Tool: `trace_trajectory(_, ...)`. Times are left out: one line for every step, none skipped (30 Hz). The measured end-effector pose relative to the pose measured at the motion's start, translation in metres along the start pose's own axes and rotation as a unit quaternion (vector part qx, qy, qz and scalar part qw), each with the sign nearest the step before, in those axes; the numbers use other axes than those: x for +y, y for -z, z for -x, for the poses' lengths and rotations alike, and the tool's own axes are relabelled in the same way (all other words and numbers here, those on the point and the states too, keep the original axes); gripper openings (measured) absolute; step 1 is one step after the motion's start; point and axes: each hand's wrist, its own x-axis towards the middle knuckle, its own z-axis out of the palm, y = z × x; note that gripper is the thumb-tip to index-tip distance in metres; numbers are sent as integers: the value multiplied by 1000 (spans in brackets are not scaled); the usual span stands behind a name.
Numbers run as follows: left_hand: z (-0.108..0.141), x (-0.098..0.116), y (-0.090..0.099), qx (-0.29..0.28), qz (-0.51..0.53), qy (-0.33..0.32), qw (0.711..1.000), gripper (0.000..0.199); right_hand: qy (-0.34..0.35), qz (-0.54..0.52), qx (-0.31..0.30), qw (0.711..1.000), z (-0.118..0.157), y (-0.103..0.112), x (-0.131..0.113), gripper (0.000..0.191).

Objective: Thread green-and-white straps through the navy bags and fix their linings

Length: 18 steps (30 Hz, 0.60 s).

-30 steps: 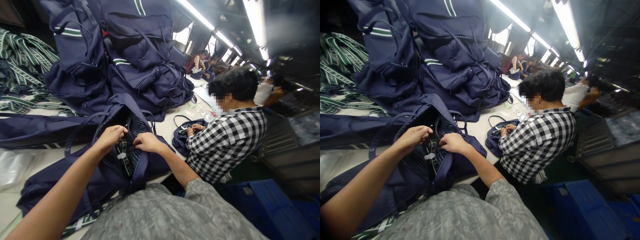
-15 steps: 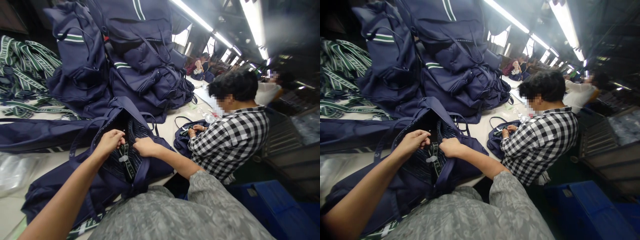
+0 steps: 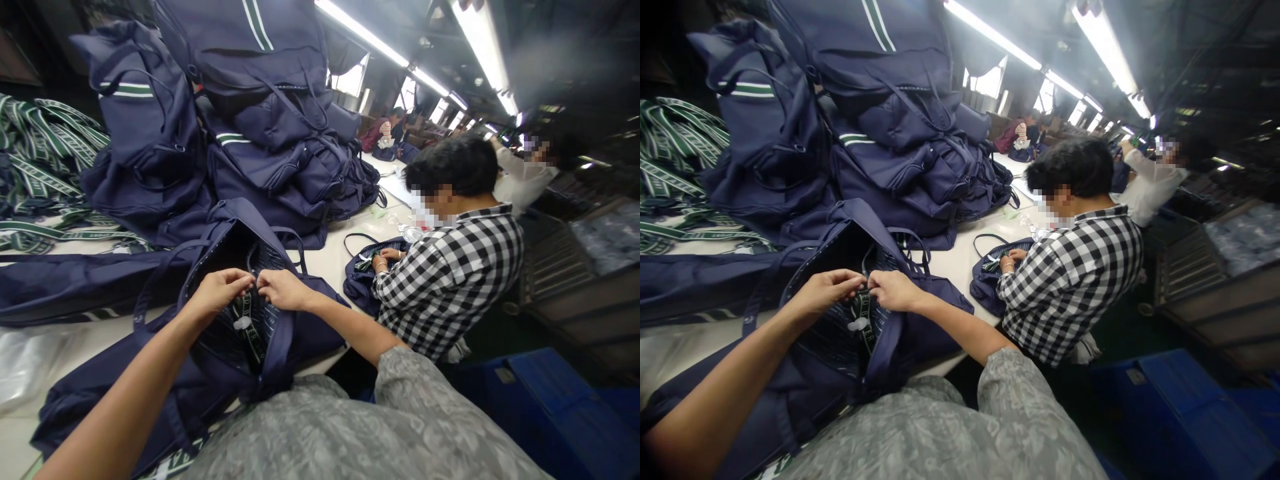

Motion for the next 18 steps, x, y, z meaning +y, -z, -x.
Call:
trace_trajectory(1, 1, -1, 20, 19, 2, 1000, 39, -5, -16, 11, 1000, 0, -2, -2, 8)
trace_trajectory(1, 2, -1, 41, 38, 4, 998, 35, -13, -30, 17, 999, 0, -4, -2, 9)
trace_trajectory(2, 3, -1, 59, 52, 8, 997, 31, -24, -46, 19, 999, -1, -6, -2, 10)
trace_trajectory(3, 4, -1, 71, 63, 13, 995, 26, -37, -63, 16, 997, -2, -8, 0, 11)
trace_trajectory(4, 4, -1, 76, 69, 22, 994, 23, -50, -83, 11, 995, -3, -9, 2, 12)
trace_trajectory(5, 5, -1, 75, 72, 32, 994, 20, -61, -102, 4, 993, -3, -11, 4, 13)
trace_trajectory(6, 6, -2, 72, 75, 42, 994, 18, -70, -119, -4, 990, -4, -11, 7, 13)
trace_trajectory(7, 7, -2, 70, 81, 52, 993, 16, -75, -132, -13, 988, -4, -12, 9, 13)
trace_trajectory(8, 7, -3, 72, 90, 60, 992, 15, -77, -140, -19, 987, -3, -12, 11, 13)
trace_trajectory(8, 8, -3, 75, 100, 65, 990, 14, -73, -142, -21, 987, -2, -12, 13, 13)
trace_trajectory(9, 9, -4, 79, 111, 67, 988, 13, -64, -139, -15, 988, -1, -13, 13, 13)
trace_trajectory(9, 10, -4, 83, 121, 69, 987, 12, -51, -134, 3, 990, 0, -13, 12, 13)
trace_trajectory(8, 10, -4, 85, 130, 72, 985, 10, -38, -131, 30, 990, 2, -14, 11, 15)
trace_trajectory(8, 11, -4, 85, 140, 75, 984, 9, -28, -131, 62, 989, 5, -15, 9, 17)
trace_trajectory(8, 11, -4, 83, 151, 78, 982, 7, -20, -133, 95, 986, 8, -15, 6, 20)
trace_trajectory(7, 11, -3, 81, 162, 83, 980, 6, -13, -133, 124, 983, 11, -15, 2, 23)
trace_trajectory(7, 11, -3, 80, 173, 87, 978, 4, -4, -126, 148, 981, 15, -15, -1, 28)
trace_trajectory(6, 11, -3, 80, 182, 90, 976, 3, 12, -111, 163, 980, 19, -15, -5, 32)
